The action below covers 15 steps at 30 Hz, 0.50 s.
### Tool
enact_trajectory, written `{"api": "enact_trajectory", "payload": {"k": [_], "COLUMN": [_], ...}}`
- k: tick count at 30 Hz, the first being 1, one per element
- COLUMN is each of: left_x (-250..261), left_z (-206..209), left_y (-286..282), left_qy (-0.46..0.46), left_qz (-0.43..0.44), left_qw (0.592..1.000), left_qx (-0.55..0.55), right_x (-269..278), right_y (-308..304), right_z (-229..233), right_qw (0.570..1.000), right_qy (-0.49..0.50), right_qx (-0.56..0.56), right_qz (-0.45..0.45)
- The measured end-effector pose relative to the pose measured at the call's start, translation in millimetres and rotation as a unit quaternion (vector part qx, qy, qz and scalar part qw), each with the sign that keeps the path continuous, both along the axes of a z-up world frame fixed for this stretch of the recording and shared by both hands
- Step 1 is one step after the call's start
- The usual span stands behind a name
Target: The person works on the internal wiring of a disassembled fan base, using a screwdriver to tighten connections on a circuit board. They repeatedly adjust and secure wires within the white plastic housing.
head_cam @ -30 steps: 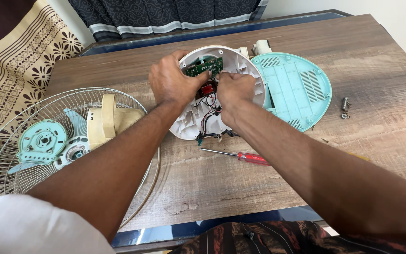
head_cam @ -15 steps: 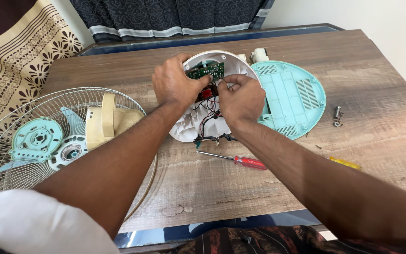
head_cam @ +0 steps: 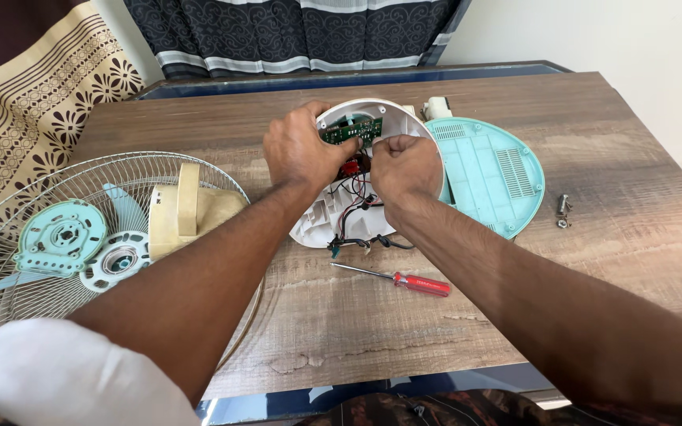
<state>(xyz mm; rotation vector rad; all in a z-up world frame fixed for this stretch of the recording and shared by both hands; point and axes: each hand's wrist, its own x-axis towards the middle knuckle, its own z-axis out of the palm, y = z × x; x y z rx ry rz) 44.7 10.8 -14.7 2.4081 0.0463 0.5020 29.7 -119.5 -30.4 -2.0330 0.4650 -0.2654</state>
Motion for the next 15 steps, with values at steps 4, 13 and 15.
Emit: {"api": "enact_trajectory", "payload": {"k": [4,13,15], "left_x": [1,0,-3], "left_z": [-1,-4,-1], "left_y": [-2,0,0], "left_qy": [0.01,0.028,0.021], "left_qz": [-0.003,-0.009,-0.011], "left_qw": [1.0,1.0,1.0], "left_qx": [-0.001,0.0,0.0], "right_x": [-1,-5,-6], "right_y": [-2,-10,-13], "right_z": [4,7,6], "right_qw": [1.0,0.998,0.996], "right_qy": [0.017,0.036,0.049], "right_qx": [0.017,0.037,0.05], "right_qz": [-0.002,0.035,0.047]}}
